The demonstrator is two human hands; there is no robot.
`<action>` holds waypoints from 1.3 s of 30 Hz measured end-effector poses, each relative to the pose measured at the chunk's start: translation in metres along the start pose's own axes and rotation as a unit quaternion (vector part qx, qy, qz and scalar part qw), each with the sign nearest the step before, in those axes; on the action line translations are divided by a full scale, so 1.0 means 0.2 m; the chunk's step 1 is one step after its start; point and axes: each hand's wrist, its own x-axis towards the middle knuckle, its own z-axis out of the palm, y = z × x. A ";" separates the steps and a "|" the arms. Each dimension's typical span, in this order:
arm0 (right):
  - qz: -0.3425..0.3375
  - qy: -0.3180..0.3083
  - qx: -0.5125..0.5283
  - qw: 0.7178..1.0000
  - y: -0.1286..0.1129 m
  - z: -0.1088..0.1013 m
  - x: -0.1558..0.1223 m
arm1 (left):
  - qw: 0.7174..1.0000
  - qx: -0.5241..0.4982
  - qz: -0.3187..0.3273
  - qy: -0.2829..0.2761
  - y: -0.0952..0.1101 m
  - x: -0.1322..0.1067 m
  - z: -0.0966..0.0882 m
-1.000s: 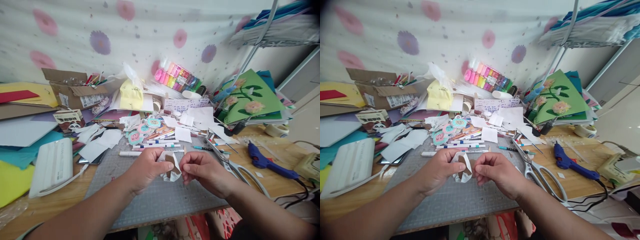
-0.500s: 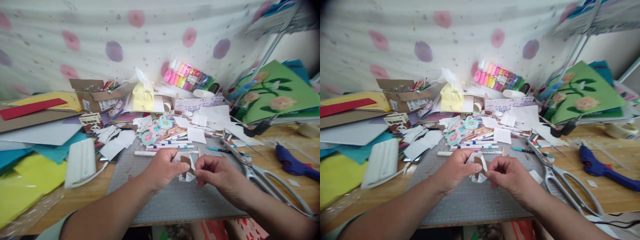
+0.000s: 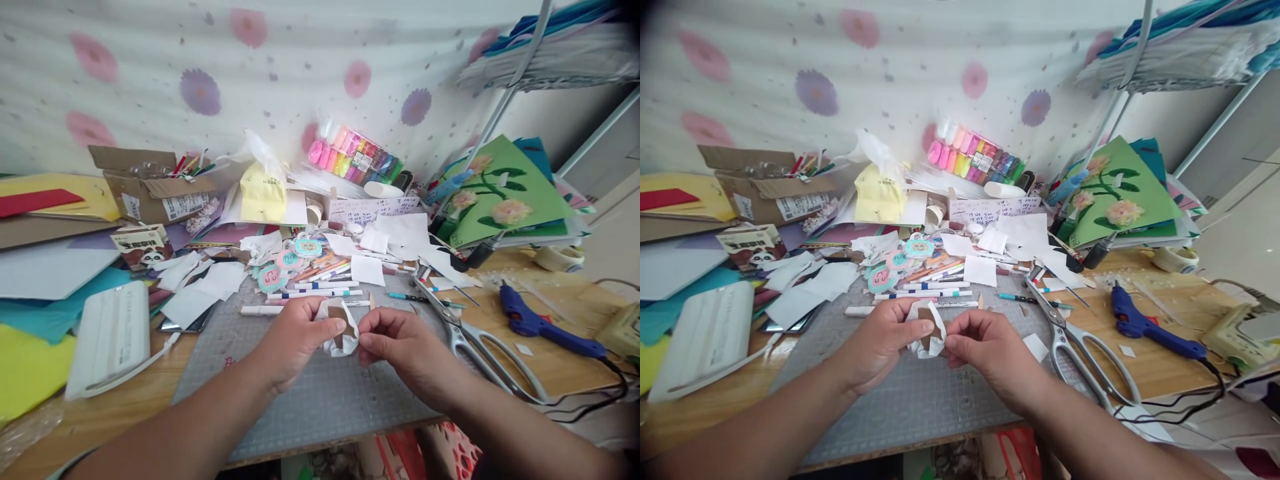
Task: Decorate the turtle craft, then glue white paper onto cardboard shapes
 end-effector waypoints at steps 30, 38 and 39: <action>-0.027 -0.018 -0.129 0.991 -0.07 0.02 0.04 | 0.994 0.105 0.007 -0.010 0.01 0.00 -0.01; -0.019 -0.003 -0.066 0.998 -0.06 0.02 0.03 | 0.982 0.188 -0.031 -0.011 0.00 -0.02 -0.01; -0.012 -0.002 -0.064 0.998 -0.06 0.02 0.04 | 0.980 0.197 -0.035 -0.013 0.00 -0.02 -0.01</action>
